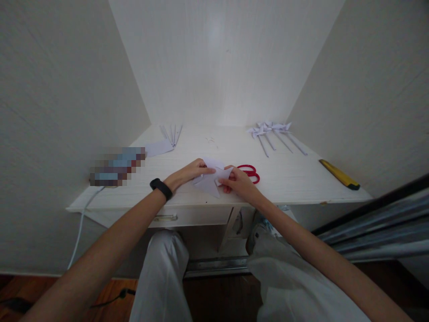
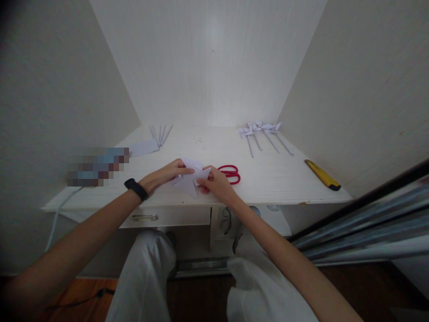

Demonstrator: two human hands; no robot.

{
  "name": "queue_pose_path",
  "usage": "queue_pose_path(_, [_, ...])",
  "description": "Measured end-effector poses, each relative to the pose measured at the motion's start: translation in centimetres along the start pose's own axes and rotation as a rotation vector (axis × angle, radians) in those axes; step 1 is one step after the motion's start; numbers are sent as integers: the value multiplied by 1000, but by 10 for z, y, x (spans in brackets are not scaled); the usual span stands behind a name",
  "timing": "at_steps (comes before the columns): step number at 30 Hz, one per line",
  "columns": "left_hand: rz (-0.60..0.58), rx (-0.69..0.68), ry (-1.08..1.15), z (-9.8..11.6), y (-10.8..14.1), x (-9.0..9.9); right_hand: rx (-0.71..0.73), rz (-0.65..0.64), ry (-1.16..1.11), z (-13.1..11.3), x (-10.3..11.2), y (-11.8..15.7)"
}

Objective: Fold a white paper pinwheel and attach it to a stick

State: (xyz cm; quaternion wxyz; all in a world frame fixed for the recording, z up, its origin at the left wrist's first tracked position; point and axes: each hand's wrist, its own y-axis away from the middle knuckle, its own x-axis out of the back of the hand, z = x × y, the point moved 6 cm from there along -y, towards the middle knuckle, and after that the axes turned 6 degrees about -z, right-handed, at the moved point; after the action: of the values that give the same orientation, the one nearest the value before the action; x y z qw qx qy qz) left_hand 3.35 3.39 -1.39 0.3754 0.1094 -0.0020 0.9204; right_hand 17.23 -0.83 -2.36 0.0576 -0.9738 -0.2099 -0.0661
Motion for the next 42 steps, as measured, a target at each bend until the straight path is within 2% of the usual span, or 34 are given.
queue_pose_path(19, [-30,-21,6,13,4,-8,-36,106,59,-3,0,1])
queue_pose_path(24, [-100,-28,77,11,3,-12,-35,143,106,-3,2,1])
queue_pose_path(28, [-64,-51,72,11,2,-9,-31,142,145,-5,2,2])
queue_pose_path(42, [-65,-61,23,13,1,-7,-41,132,121,-4,2,1])
